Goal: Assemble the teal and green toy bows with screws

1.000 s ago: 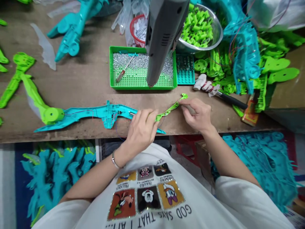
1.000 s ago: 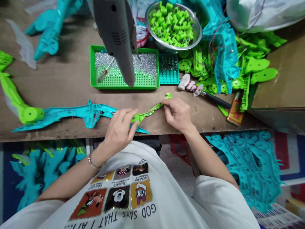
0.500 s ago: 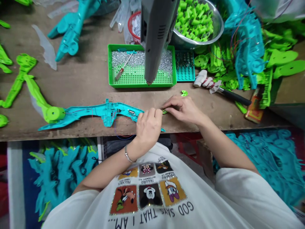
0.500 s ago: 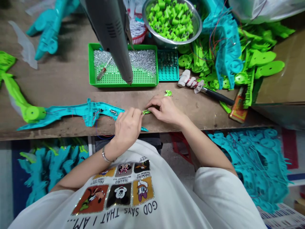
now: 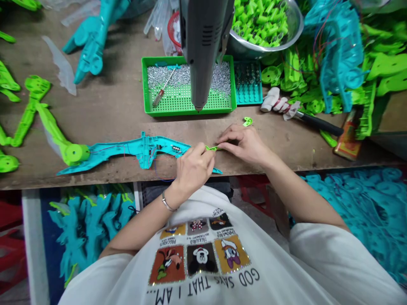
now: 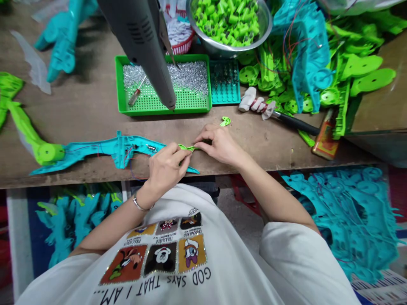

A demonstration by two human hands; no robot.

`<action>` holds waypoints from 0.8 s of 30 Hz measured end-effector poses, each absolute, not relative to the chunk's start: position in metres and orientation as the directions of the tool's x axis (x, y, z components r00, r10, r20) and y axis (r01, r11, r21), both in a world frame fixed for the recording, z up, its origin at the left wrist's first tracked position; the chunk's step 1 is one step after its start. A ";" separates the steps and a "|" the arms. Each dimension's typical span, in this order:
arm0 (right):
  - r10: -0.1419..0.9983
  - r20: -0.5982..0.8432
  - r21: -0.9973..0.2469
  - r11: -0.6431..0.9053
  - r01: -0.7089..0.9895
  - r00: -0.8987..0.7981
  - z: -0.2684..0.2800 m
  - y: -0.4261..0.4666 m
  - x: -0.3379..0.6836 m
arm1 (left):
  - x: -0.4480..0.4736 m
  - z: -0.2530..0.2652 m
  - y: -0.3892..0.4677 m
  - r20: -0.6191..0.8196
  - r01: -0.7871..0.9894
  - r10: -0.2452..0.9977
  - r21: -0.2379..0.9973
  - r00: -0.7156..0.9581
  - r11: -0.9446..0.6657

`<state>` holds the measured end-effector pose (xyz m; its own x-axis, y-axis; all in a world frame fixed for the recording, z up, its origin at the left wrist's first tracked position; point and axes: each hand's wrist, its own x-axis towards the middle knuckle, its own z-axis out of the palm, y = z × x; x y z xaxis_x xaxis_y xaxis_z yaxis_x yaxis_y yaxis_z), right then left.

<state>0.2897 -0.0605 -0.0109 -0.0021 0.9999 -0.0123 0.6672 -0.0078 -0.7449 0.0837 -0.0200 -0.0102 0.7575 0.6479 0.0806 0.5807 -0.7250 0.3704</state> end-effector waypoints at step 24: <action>0.992 -0.086 -0.650 -0.122 0.750 0.087 -0.006 -0.058 0.262 | 0.088 0.008 -0.012 -0.157 0.664 0.645 0.211 0.748 -0.718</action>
<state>0.2625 -0.0578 -0.0064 0.0868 0.9925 -0.0862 0.7504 -0.1220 -0.6496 0.0880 -0.0118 0.0083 0.7477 0.6451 -0.1573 0.6636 -0.7178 0.2109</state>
